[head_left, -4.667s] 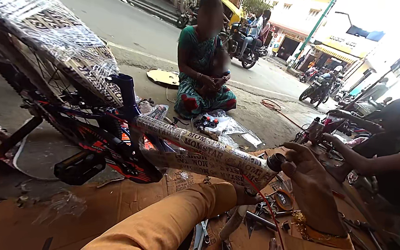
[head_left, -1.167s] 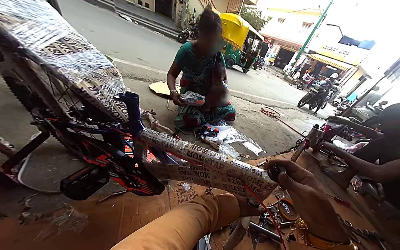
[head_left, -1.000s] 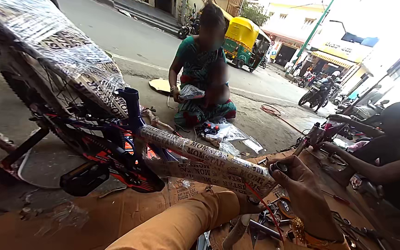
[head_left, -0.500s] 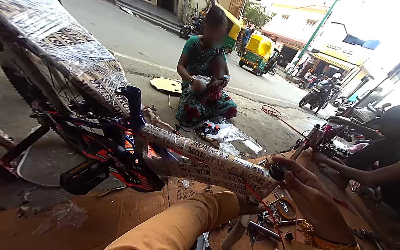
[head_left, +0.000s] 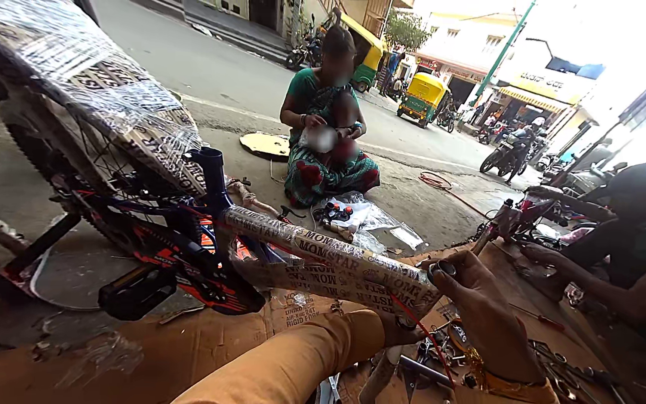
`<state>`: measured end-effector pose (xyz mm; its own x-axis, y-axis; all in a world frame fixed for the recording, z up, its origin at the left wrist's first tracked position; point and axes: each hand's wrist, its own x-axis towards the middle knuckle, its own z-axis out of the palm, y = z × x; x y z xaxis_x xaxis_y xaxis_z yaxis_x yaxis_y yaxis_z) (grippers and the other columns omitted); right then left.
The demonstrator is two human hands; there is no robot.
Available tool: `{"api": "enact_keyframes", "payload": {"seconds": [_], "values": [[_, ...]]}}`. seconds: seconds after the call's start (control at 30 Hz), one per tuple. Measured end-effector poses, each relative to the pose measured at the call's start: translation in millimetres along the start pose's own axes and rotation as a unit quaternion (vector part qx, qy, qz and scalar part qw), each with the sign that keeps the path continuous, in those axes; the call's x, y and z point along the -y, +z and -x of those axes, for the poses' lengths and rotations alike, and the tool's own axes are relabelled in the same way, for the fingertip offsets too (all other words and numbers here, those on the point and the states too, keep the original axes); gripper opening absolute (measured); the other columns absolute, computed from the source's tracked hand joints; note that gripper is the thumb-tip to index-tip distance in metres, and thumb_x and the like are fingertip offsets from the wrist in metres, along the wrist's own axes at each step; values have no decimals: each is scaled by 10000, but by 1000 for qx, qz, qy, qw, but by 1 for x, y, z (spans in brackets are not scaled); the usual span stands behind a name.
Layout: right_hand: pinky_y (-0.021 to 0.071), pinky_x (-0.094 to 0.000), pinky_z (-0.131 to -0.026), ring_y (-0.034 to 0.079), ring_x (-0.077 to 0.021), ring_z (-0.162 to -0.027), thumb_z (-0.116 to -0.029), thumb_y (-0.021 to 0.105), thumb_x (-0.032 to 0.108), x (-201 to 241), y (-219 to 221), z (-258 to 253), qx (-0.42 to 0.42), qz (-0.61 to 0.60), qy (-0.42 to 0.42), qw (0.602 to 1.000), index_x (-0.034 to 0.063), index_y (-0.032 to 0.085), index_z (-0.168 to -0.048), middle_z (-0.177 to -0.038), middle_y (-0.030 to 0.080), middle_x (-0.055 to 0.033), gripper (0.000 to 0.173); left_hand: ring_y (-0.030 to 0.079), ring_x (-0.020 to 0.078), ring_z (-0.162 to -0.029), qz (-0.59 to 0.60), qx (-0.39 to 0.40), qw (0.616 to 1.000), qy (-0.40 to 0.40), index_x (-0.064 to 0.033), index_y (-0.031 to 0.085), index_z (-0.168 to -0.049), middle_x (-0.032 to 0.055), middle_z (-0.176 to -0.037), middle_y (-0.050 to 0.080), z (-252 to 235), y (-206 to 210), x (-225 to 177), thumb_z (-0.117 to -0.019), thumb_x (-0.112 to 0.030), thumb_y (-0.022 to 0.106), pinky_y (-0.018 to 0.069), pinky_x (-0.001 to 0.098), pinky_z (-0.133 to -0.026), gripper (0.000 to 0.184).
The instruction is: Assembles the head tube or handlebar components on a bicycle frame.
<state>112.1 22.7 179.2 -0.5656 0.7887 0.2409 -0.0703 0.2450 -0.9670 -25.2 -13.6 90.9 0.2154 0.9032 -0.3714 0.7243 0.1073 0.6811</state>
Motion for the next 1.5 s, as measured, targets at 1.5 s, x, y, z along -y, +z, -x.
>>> {"api": "enact_keyframes", "payload": {"seconds": [1.5], "values": [[598, -313, -761, 683, -173, -826, -839, 794, 104, 12, -2, 5, -4, 38, 2, 999, 86, 624, -1083, -947, 688, -105, 298, 569, 344, -1313, -36, 12, 998, 46, -63, 555, -1405, 230, -1359, 609, -17, 10, 19, -1073, -555, 397, 419, 580, -1096, 614]]}}
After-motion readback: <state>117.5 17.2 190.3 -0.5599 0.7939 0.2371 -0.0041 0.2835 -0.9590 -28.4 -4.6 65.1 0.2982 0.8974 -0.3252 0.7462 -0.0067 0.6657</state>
